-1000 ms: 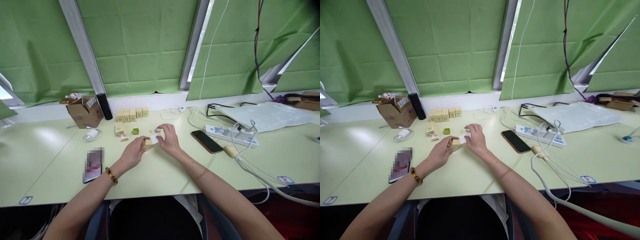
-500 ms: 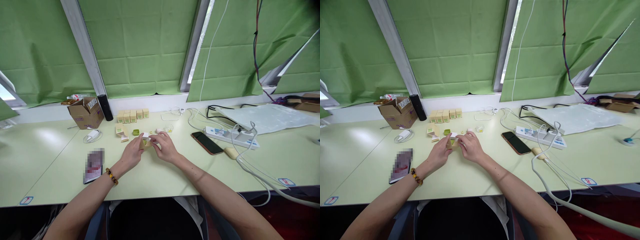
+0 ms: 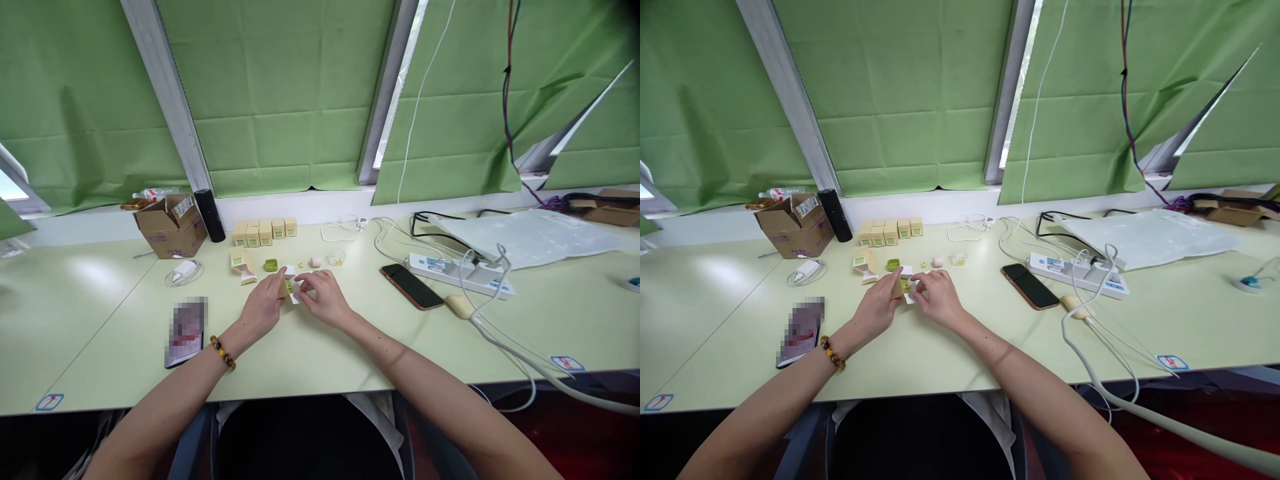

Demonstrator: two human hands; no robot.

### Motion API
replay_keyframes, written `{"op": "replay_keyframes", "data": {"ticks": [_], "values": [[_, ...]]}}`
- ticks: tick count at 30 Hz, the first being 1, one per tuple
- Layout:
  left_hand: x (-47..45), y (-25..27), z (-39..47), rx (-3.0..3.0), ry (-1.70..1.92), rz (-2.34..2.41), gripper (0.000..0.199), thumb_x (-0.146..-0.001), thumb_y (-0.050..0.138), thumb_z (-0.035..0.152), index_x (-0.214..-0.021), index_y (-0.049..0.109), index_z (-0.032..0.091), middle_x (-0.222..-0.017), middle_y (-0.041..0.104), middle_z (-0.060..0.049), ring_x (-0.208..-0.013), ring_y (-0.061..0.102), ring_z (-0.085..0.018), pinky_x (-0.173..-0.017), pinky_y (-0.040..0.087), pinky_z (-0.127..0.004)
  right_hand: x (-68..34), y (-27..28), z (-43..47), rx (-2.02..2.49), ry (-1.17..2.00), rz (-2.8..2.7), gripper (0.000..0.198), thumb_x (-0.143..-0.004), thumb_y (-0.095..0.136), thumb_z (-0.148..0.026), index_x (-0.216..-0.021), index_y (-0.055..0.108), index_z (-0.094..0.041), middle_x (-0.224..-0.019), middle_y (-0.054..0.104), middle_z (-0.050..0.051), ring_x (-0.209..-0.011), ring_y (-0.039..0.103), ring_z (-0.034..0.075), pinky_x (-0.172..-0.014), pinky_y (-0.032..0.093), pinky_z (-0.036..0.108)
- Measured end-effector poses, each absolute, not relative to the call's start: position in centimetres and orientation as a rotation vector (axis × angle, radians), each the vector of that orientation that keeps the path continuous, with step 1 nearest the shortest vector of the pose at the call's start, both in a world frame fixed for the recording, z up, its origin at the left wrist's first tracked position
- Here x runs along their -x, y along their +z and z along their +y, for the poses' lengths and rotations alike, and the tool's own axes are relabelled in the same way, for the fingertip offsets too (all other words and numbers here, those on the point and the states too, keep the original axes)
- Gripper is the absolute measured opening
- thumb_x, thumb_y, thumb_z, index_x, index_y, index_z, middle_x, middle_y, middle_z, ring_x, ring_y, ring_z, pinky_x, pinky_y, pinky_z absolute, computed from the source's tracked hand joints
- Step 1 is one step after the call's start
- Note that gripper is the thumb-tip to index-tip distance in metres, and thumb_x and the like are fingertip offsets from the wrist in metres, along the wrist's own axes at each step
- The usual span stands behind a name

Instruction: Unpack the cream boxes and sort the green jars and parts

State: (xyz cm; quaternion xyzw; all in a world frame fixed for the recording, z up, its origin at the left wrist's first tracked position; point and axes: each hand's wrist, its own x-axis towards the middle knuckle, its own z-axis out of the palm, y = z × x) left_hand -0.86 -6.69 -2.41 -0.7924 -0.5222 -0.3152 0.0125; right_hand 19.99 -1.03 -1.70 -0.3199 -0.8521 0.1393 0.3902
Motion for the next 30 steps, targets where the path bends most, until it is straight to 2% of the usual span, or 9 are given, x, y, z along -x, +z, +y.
{"op": "replay_keyframes", "data": {"ticks": [3,7,12,18,20,23,26,30], "values": [[0.8,-2.6,-6.7,2.468,-0.913,-1.571,0.083,-0.092,0.054,0.006,-0.166,0.022,0.024,-0.139,0.061,-0.016,-0.127,0.061,-0.031,-0.101,0.057,-0.050,-19.7,-1.8,-0.7,0.893,0.494,-2.116,0.015,-0.089,0.070,-0.027,-0.104,0.069,-0.023,-0.080,0.075,0.002,-0.080,0.070,0.023,-0.091,0.048,0.044],[0.5,-2.9,-6.7,2.445,-0.814,-1.495,0.084,-0.092,0.049,0.004,-0.167,0.020,0.026,-0.137,0.061,-0.016,-0.124,0.062,-0.030,-0.095,0.061,-0.047,-19.1,-2.5,-0.1,0.953,0.569,-2.081,0.009,-0.086,0.067,-0.024,-0.094,0.071,-0.022,-0.075,0.070,0.000,-0.070,0.064,0.019,-0.076,0.050,0.035],[0.4,-2.7,-6.9,2.427,-0.749,-1.505,0.080,-0.092,0.047,0.002,-0.165,0.025,0.027,-0.134,0.062,-0.014,-0.123,0.061,-0.028,-0.090,0.062,-0.043,-18.3,-3.7,0.3,0.965,0.581,-2.017,0.005,-0.085,0.062,-0.022,-0.081,0.064,-0.022,-0.082,0.068,0.002,-0.074,0.061,0.018,-0.075,0.047,0.033],[0.6,-2.0,-7.0,2.387,-0.754,-1.569,0.077,-0.092,0.051,0.004,-0.162,0.029,0.025,-0.135,0.061,-0.015,-0.123,0.060,-0.030,-0.091,0.061,-0.044,-18.8,-3.5,1.0,0.911,0.878,-1.732,0.018,-0.090,0.062,-0.040,-0.086,0.059,-0.023,-0.097,0.072,0.005,-0.081,0.065,0.020,-0.077,0.053,0.036],[0.7,-2.0,-6.9,2.363,-0.785,-1.587,0.077,-0.090,0.053,0.004,-0.161,0.031,0.025,-0.135,0.061,-0.015,-0.123,0.060,-0.030,-0.093,0.060,-0.045,-19.1,-3.3,1.3,0.901,0.965,-1.634,0.024,-0.091,0.063,-0.047,-0.087,0.056,-0.024,-0.090,0.071,0.003,-0.077,0.064,0.019,-0.075,0.056,0.037],[0.9,-1.9,-6.7,2.343,-0.828,-1.603,0.077,-0.090,0.053,0.004,-0.161,0.032,0.025,-0.134,0.062,-0.015,-0.122,0.061,-0.031,-0.095,0.059,-0.046,-19.4,-3.0,1.7,0.901,1.143,-1.497,0.037,-0.086,0.068,-0.059,-0.088,0.052,-0.025,-0.075,0.064,-0.001,-0.070,0.063,0.019,-0.063,0.059,0.037],[1.1,-1.8,-6.7,2.333,-0.869,-1.615,0.076,-0.091,0.055,0.006,-0.161,0.033,0.025,-0.136,0.061,-0.015,-0.123,0.060,-0.031,-0.097,0.058,-0.048,-19.6,-2.5,2.0,0.868,1.298,-1.378,0.048,-0.079,0.074,-0.067,-0.088,0.050,-0.025,-0.074,0.065,-0.002,-0.069,0.065,0.019,-0.060,0.062,0.037],[1.4,-1.6,-6.5,2.312,-0.924,-1.660,0.076,-0.092,0.056,0.008,-0.162,0.031,0.024,-0.138,0.060,-0.015,-0.127,0.058,-0.032,-0.104,0.054,-0.050,-20.4,-1.7,2.5,0.852,1.308,-1.328,0.052,-0.077,0.074,-0.069,-0.088,0.050,-0.025,-0.074,0.066,-0.001,-0.068,0.065,0.018,-0.061,0.061,0.036]]}}
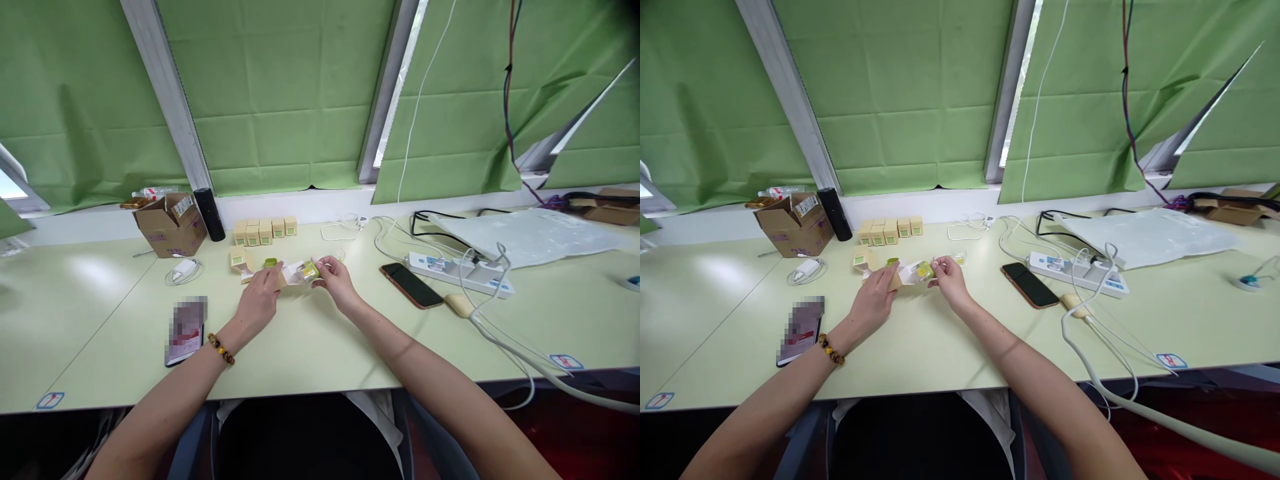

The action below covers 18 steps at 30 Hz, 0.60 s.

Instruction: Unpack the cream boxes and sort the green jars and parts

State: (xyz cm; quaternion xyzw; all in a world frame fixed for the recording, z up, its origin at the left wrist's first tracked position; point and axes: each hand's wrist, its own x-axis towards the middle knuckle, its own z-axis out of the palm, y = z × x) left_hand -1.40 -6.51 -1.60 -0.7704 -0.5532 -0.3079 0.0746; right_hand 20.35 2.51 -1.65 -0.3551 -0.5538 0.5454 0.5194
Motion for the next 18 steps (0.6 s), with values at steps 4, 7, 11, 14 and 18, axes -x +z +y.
{"op": "replay_keyframes", "data": {"ticks": [4,7,11,14,18], "values": [[2.1,-1.3,-6.1,2.236,-1.016,-1.751,0.075,-0.094,0.054,0.011,-0.164,0.029,0.025,-0.139,0.060,-0.015,-0.129,0.057,-0.032,-0.109,0.051,-0.052,-21.8,-0.6,2.6,0.945,0.941,-1.595,0.033,-0.093,0.060,-0.057,-0.090,0.050,-0.025,-0.084,0.070,0.002,-0.072,0.064,0.019,-0.063,0.053,0.033],[2.6,-1.2,-5.7,2.170,-1.138,-1.816,0.074,-0.096,0.055,0.016,-0.164,0.027,0.024,-0.141,0.059,-0.015,-0.132,0.056,-0.033,-0.111,0.049,-0.053,-22.5,-0.2,2.1,1.118,0.499,-1.974,0.010,-0.101,0.049,-0.034,-0.098,0.053,-0.025,-0.096,0.074,0.004,-0.077,0.065,0.020,-0.065,0.042,0.031],[2.7,-1.1,-5.5,2.140,-1.348,-1.830,0.073,-0.097,0.058,0.021,-0.164,0.028,0.025,-0.150,0.055,-0.015,-0.140,0.051,-0.034,-0.115,0.045,-0.055,-22.0,-0.2,1.3,1.288,0.264,-2.306,0.012,-0.104,0.042,-0.023,-0.104,0.054,-0.025,-0.094,0.076,0.004,-0.077,0.065,0.021,-0.060,0.029,0.030],[2.4,-1.1,-5.6,2.152,-1.486,-1.827,0.073,-0.097,0.060,0.024,-0.163,0.031,0.028,-0.157,0.051,-0.014,-0.144,0.049,-0.033,-0.117,0.042,-0.055,-21.6,-0.4,1.2,1.314,0.249,-2.384,0.013,-0.105,0.042,-0.024,-0.106,0.055,-0.025,-0.096,0.077,0.005,-0.079,0.067,0.022,-0.059,0.028,0.030],[1.9,-1.2,-5.6,2.183,-1.729,-1.805,0.070,-0.096,0.066,0.030,-0.160,0.037,0.029,-0.155,0.053,-0.013,-0.143,0.049,-0.032,-0.116,0.042,-0.053,-21.7,-0.6,1.2,1.283,0.302,-2.304,0.013,-0.103,0.049,-0.028,-0.112,0.058,-0.025,-0.108,0.077,0.006,-0.089,0.069,0.024,-0.067,0.038,0.031]]}}
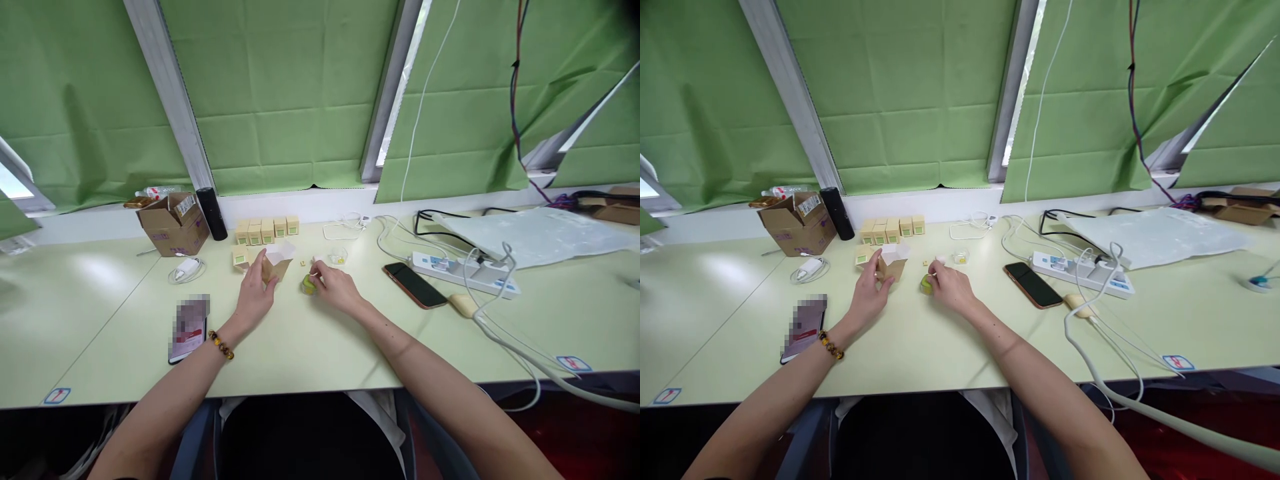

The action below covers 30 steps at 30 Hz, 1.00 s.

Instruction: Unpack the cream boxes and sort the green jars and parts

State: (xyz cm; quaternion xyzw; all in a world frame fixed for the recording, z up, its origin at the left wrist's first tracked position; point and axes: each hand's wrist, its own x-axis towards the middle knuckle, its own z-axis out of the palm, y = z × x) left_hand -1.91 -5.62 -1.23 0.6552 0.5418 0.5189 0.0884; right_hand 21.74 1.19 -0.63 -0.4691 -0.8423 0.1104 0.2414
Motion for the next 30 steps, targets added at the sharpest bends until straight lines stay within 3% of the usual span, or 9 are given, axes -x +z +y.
{"op": "replay_keyframes", "data": {"ticks": [6,12,19,22,26,30], "values": [[0.8,-1.2,-5.5,-1.544,1.608,1.139,0.066,-0.094,0.073,0.044,-0.147,0.038,0.028,-0.136,0.064,-0.014,-0.125,0.062,-0.027,-0.096,0.056,-0.041,-21.7,-0.3,0.5,0.908,0.489,-2.021,0.019,-0.099,0.057,-0.034,-0.115,0.063,-0.025,-0.122,0.073,0.008,-0.113,0.066,0.027,-0.091,0.049,0.041],[-0.7,-0.3,-6.3,-1.161,1.552,0.705,0.054,-0.091,0.077,0.050,-0.124,0.043,0.025,-0.120,0.072,-0.009,-0.101,0.072,-0.022,-0.090,0.060,-0.042,-21.0,0.3,-0.4,0.711,0.861,-1.883,0.032,-0.098,0.060,-0.047,-0.120,0.067,-0.025,-0.122,0.075,0.008,-0.111,0.066,0.026,-0.093,0.049,0.042],[-1.3,0.7,-7.4,-0.999,1.418,0.527,0.045,-0.093,0.074,0.050,-0.124,0.059,0.020,-0.126,0.071,-0.011,-0.106,0.072,-0.022,-0.094,0.061,-0.041,-20.7,0.5,-0.6,0.535,1.384,-1.691,0.054,-0.090,0.066,-0.070,-0.121,0.072,-0.027,-0.123,0.075,0.007,-0.110,0.069,0.027,-0.098,0.054,0.042],[-1.3,0.7,-7.4,-0.978,1.414,0.535,0.044,-0.093,0.075,0.052,-0.120,0.062,0.019,-0.126,0.071,-0.012,-0.106,0.072,-0.024,-0.094,0.061,-0.042,-20.6,0.8,-1.0,0.478,1.461,-1.645,0.054,-0.088,0.069,-0.071,-0.119,0.073,-0.027,-0.124,0.075,0.007,-0.114,0.069,0.027,-0.103,0.053,0.041],[-1.6,0.5,-7.5,-1.006,1.353,0.561,0.045,-0.093,0.072,0.055,-0.116,0.062,0.018,-0.123,0.072,-0.013,-0.104,0.074,-0.026,-0.093,0.061,-0.043,-20.5,1.2,-1.5,0.467,1.488,-1.642,0.054,-0.088,0.072,-0.068,-0.120,0.073,-0.024,-0.125,0.074,0.008,-0.115,0.067,0.027,-0.098,0.055,0.039],[-1.7,0.2,-7.5,-1.111,1.374,0.660,0.046,-0.097,0.065,0.057,-0.125,0.057,0.021,-0.123,0.068,-0.011,-0.102,0.073,-0.026,-0.085,0.064,-0.045,-20.4,1.4,-1.8,0.467,1.510,-1.602,0.059,-0.083,0.076,-0.068,-0.121,0.071,-0.023,-0.118,0.076,0.009,-0.111,0.070,0.028,-0.095,0.058,0.041]]}}
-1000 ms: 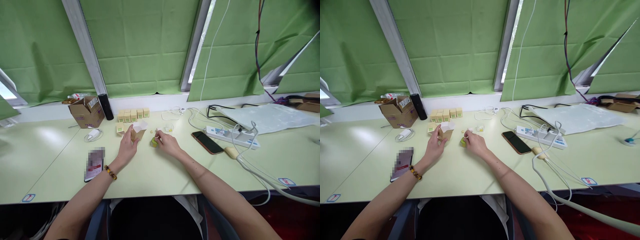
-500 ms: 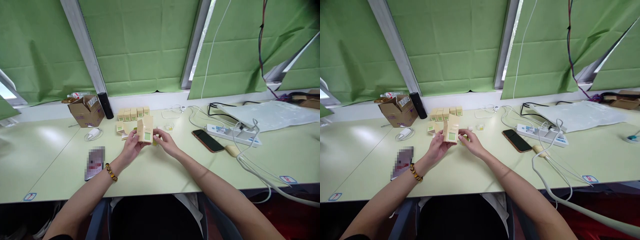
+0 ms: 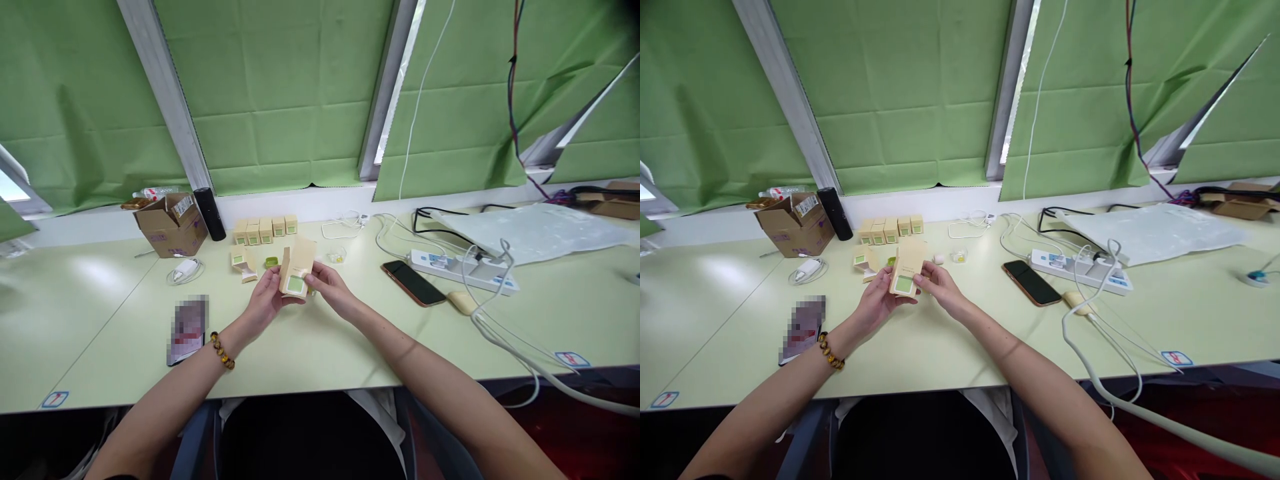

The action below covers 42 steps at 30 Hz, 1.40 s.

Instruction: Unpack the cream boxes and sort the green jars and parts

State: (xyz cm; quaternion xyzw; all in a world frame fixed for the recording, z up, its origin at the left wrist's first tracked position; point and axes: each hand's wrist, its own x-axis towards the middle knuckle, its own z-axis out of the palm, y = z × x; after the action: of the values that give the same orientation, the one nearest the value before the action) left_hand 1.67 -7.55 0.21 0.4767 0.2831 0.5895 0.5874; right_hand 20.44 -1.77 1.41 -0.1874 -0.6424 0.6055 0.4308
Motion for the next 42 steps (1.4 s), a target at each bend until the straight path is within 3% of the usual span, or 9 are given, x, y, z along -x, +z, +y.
{"op": "replay_keyframes", "data": {"ticks": [5,9,15,28,35,39,42], "values": [[-1.3,-0.3,-7.7,-1.418,1.602,0.830,0.044,-0.098,0.065,0.048,-0.133,0.051,0.026,-0.145,0.052,-0.012,-0.114,0.063,-0.024,-0.087,0.062,-0.041,-20.4,1.4,-1.6,0.542,1.468,-1.522,0.059,-0.077,0.081,-0.069,-0.114,0.069,-0.025,-0.114,0.076,0.008,-0.111,0.071,0.028,-0.098,0.058,0.041],[-1.3,-0.8,-8.0,-1.581,1.616,0.867,0.050,-0.097,0.067,0.042,-0.140,0.046,0.029,-0.145,0.051,-0.013,-0.120,0.058,-0.025,-0.098,0.055,-0.044,-20.4,1.2,-1.5,0.589,1.451,-1.507,0.058,-0.077,0.081,-0.069,-0.111,0.067,-0.025,-0.110,0.075,0.008,-0.109,0.071,0.028,-0.094,0.059,0.040],[-1.8,-1.0,-8.2,-1.669,1.577,0.958,0.055,-0.097,0.066,0.037,-0.143,0.037,0.031,-0.146,0.044,-0.014,-0.129,0.056,-0.027,-0.101,0.053,-0.043,-20.0,0.3,-1.3,0.599,1.392,-1.523,0.055,-0.079,0.082,-0.065,-0.112,0.065,-0.024,-0.105,0.074,0.007,-0.100,0.070,0.024,-0.091,0.058,0.037],[-2.0,-1.0,-7.7,-1.549,1.572,0.859,0.057,-0.094,0.071,0.040,-0.136,0.033,0.031,-0.129,0.050,-0.008,-0.119,0.058,-0.022,-0.098,0.049,-0.037,-19.9,0.0,-1.3,0.637,1.250,-1.620,0.057,-0.082,0.081,-0.061,-0.120,0.059,-0.025,-0.099,0.074,0.006,-0.097,0.069,0.023,-0.090,0.057,0.040],[-2.2,-1.1,-7.6,-1.495,1.568,0.883,0.059,-0.087,0.072,0.024,-0.131,0.034,0.031,-0.124,0.051,-0.005,-0.109,0.059,-0.019,-0.086,0.049,-0.031,-19.6,0.1,-2.0,0.694,1.066,-1.640,0.054,-0.080,0.084,-0.056,-0.116,0.059,-0.024,-0.101,0.076,0.006,-0.094,0.067,0.022,-0.088,0.054,0.039],[-2.0,-1.5,-7.4,-1.500,1.572,0.844,0.060,-0.084,0.071,0.017,-0.130,0.035,0.031,-0.122,0.054,-0.005,-0.111,0.060,-0.019,-0.093,0.049,-0.035,-19.5,0.0,-2.0,0.699,1.131,-1.584,0.054,-0.081,0.080,-0.063,-0.113,0.060,-0.024,-0.095,0.076,0.006,-0.092,0.070,0.023,-0.084,0.055,0.037],[-2.0,-1.3,-7.6,-1.534,1.547,0.788,0.060,-0.086,0.073,0.023,-0.132,0.036,0.030,-0.125,0.056,-0.006,-0.116,0.060,-0.021,-0.104,0.047,-0.041,-19.6,0.0,-1.7,0.708,1.229,-1.516,0.058,-0.080,0.079,-0.068,-0.112,0.060,-0.023,-0.092,0.077,0.006,-0.088,0.072,0.024,-0.079,0.056,0.036]]}}
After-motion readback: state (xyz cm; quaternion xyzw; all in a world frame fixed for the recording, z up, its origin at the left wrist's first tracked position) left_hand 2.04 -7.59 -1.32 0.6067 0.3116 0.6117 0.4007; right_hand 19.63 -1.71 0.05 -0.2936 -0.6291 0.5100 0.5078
